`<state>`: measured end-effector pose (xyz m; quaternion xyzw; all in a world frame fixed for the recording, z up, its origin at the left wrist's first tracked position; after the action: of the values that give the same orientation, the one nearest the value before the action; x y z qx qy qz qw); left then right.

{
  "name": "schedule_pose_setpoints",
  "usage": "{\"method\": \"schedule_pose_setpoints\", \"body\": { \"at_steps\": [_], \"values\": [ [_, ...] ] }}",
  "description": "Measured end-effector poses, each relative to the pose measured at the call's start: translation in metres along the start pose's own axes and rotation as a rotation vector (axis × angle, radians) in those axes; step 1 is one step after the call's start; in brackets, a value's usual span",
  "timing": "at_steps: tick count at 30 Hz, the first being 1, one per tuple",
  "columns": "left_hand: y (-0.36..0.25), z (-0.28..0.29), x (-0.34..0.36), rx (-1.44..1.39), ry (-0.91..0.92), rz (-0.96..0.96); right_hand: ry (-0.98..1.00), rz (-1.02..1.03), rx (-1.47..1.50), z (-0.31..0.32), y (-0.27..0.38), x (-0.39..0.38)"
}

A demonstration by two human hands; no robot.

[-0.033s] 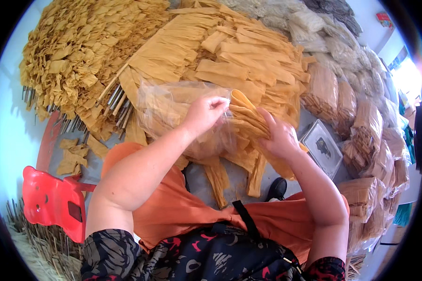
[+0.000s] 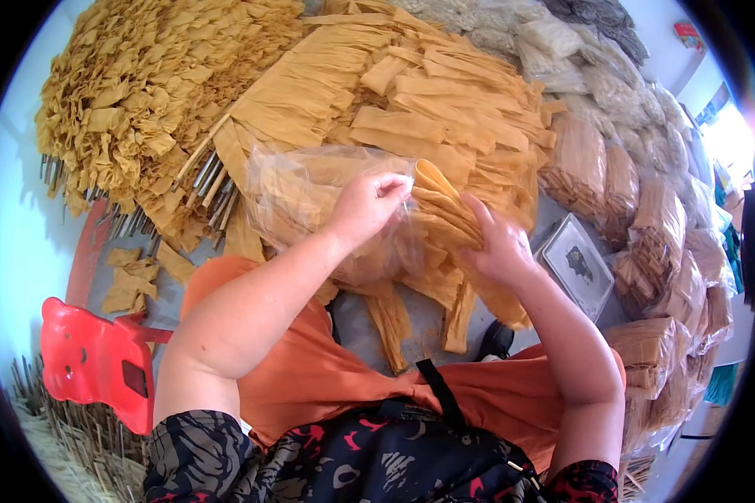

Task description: The person sorts through dried bean curd sticks, places them into plastic bags, and weighs the bags on a digital scale.

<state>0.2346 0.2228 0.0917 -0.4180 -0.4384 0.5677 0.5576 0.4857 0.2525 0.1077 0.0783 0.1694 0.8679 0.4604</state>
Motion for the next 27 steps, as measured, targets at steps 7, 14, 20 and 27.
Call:
{"method": "schedule_pose_setpoints", "body": {
  "at_steps": [7, 14, 20, 27],
  "values": [
    [-0.018, -0.001, -0.014, -0.241, -0.104, 0.036, -0.309, 0.085, -0.161, -0.054, 0.02, 0.005],
    [-0.048, 0.028, -0.004, -0.196, -0.02, 0.038, -0.23, 0.236, -0.362, -0.062, 0.013, 0.013],
    [0.072, 0.1, 0.018, 0.87, -0.088, 0.439, -0.388, 0.241, -0.274, -0.075, -0.002, 0.021],
    [0.055, 0.063, -0.01, 0.94, 0.305, 0.505, -0.257, 0.285, -0.347, -0.087, 0.013, 0.031]
  ]
}}
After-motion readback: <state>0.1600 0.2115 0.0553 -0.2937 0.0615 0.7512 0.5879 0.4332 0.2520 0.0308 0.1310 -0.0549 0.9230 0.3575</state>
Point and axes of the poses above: each hand's wrist, its own x-axis towards the middle knuckle, its own z-axis out of the back of the hand, y = z × x, the point moved 1 cm from there along x, towards the middle knuckle, and after that the axes turned 1 degree about x, right-handed, at the moved point
